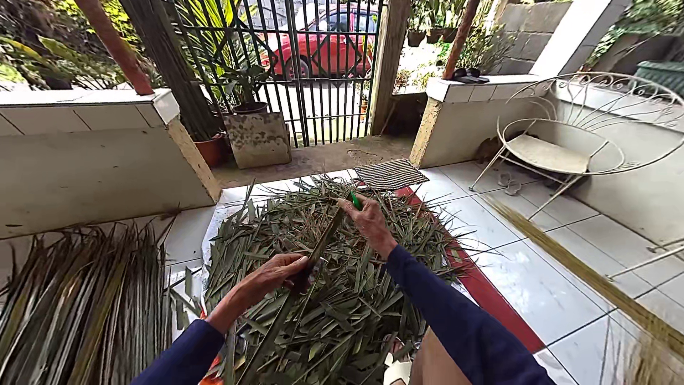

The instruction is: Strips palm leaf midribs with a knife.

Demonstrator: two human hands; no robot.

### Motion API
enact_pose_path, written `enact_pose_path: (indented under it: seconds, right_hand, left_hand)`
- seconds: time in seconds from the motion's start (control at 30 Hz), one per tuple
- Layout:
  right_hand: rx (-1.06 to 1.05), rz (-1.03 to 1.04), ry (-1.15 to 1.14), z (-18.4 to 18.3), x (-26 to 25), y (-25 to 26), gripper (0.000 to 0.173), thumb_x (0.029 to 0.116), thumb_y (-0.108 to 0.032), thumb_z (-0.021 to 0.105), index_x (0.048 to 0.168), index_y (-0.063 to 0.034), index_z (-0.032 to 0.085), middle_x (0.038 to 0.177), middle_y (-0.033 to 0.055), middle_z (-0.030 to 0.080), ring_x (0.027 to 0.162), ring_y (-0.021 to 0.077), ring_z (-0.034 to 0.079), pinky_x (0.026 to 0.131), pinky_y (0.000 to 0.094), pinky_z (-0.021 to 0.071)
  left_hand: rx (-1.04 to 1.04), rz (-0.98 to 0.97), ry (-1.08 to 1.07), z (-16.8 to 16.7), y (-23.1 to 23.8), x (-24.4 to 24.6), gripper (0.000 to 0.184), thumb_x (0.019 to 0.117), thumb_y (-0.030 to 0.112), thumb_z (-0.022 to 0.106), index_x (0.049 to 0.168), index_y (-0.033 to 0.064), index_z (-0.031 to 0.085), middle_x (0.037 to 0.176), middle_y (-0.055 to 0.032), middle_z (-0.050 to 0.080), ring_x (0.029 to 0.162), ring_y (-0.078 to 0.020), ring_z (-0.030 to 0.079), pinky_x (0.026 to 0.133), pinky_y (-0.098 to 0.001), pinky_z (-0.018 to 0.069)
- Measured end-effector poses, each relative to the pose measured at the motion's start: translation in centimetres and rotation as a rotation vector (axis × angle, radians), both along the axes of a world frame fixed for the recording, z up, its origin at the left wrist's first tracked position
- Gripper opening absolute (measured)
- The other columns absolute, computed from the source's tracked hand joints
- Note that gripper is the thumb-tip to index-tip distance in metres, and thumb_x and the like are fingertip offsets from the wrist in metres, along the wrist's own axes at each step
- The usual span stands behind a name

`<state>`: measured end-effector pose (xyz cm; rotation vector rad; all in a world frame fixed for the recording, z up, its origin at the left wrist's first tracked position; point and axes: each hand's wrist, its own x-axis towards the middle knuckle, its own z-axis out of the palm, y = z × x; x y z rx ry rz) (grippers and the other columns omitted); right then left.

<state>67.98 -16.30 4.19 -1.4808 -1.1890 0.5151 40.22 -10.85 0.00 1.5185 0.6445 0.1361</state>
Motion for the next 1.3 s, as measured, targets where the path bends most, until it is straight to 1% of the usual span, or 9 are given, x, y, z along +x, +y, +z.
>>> enact_pose_path:
  seconds: [0.1, 0.23, 0.37, 0.43, 0.5, 0.8, 0.97, 1.17, 1.3]
  right_hand:
    - [0.066, -0.056, 0.082, 0.1, 2.1, 0.6, 0.034, 0.0982, -0.041, 0.069, 0.095, -0.0073, 0.072, 0.073, 0.005, 0.062, 0.065, 0.0169, 0.056, 0.062, 0.0391, 0.048]
    - [0.105, -0.07, 0.114, 0.2, 1.9, 0.8, 0.038, 0.0976, -0.046, 0.069, 0.095, -0.0083, 0.07, 0.074, 0.0045, 0.061, 0.062, 0.0157, 0.054, 0.059, 0.0364, 0.0458]
    - [0.068, 0.097, 0.112, 0.2, 0.8, -0.9, 0.039, 0.1069, -0.051, 0.048, 0.127, -0.0224, 0.065, 0.078, -0.0012, 0.057, 0.052, 0.0087, 0.041, 0.046, 0.023, 0.0353]
    - [0.077, 0.155, 0.084, 0.5, 0.5, -1.0, 0.042, 0.1113, -0.045, 0.038, 0.14, -0.0229, 0.06, 0.084, -0.0003, 0.06, 0.053, 0.0096, 0.043, 0.049, 0.024, 0.0379]
    - [0.088, 0.178, 0.01, 0.8, 0.0, -1.1, 0.04, 0.1118, -0.037, 0.041, 0.145, -0.022, 0.058, 0.084, 0.0015, 0.061, 0.056, 0.0118, 0.046, 0.051, 0.0274, 0.0406]
    - [0.002, 0.277, -0.144, -0.3, -3.1, -1.9, 0.036, 0.1061, -0.033, 0.058, 0.138, -0.0202, 0.067, 0.08, 0.0004, 0.066, 0.063, 0.0098, 0.056, 0.06, 0.028, 0.0485]
    - [0.012, 0.281, -0.148, -0.4, -3.3, -1.9, 0.035, 0.1054, -0.033, 0.059, 0.135, -0.0166, 0.069, 0.097, 0.0009, 0.073, 0.072, 0.0081, 0.062, 0.068, 0.0279, 0.0532]
    - [-0.017, 0.284, -0.154, -1.1, -4.2, -2.4, 0.038, 0.1054, -0.036, 0.058, 0.135, -0.0157, 0.069, 0.099, 0.0009, 0.073, 0.077, 0.0066, 0.063, 0.073, 0.0268, 0.0533]
    - [-0.004, 0.225, -0.167, -0.9, -4.5, -2.7, 0.037, 0.1055, -0.038, 0.058, 0.135, -0.0179, 0.069, 0.12, -0.0017, 0.073, 0.088, 0.0054, 0.067, 0.081, 0.028, 0.0549]
  left_hand:
    - [-0.038, -0.013, 0.011, -1.7, -0.1, -2.4, 0.038, 0.1097, 0.033, 0.047, 0.114, 0.0037, 0.071, 0.099, -0.0125, 0.076, 0.087, -0.0234, 0.075, 0.078, -0.0382, 0.0635]
    - [0.044, 0.117, -0.115, -0.2, 0.3, -3.0, 0.03, 0.1084, 0.029, 0.051, 0.106, 0.0046, 0.069, 0.083, -0.0075, 0.07, 0.067, -0.017, 0.07, 0.063, -0.033, 0.0625]
    - [0.134, 0.233, -0.192, 1.9, 1.5, -2.4, 0.03, 0.109, 0.029, 0.05, 0.107, 0.0057, 0.068, 0.075, -0.004, 0.065, 0.054, -0.0107, 0.059, 0.048, -0.0241, 0.0508]
    - [0.134, 0.264, -0.222, 2.5, 1.8, -1.9, 0.03, 0.1095, 0.028, 0.049, 0.108, 0.005, 0.069, 0.072, -0.0039, 0.063, 0.05, -0.0094, 0.055, 0.043, -0.0219, 0.0465]
    - [0.128, 0.282, -0.225, 2.8, 1.9, -1.4, 0.029, 0.1097, 0.027, 0.049, 0.109, 0.0053, 0.069, 0.07, -0.0028, 0.061, 0.047, -0.0077, 0.052, 0.04, -0.0202, 0.0431]
    - [0.109, 0.295, -0.262, 3.2, 1.5, 0.6, 0.029, 0.1094, 0.026, 0.051, 0.108, 0.0038, 0.069, 0.068, -0.0036, 0.06, 0.044, -0.0059, 0.046, 0.038, -0.0178, 0.0369]
    - [0.076, 0.297, -0.262, 3.5, 1.1, 1.3, 0.03, 0.1096, 0.026, 0.05, 0.108, 0.0038, 0.069, 0.067, -0.0027, 0.057, 0.043, -0.0055, 0.042, 0.038, -0.0176, 0.0343]
    - [0.062, 0.313, -0.257, 3.7, 0.8, 1.6, 0.029, 0.1096, 0.027, 0.051, 0.109, 0.0043, 0.069, 0.068, -0.0035, 0.057, 0.044, -0.006, 0.043, 0.038, -0.0177, 0.0347]
    - [0.004, 0.309, -0.272, 4.0, 0.6, 1.6, 0.029, 0.1097, 0.027, 0.05, 0.109, 0.0043, 0.068, 0.067, -0.0029, 0.055, 0.043, -0.0058, 0.042, 0.038, -0.0174, 0.0343]
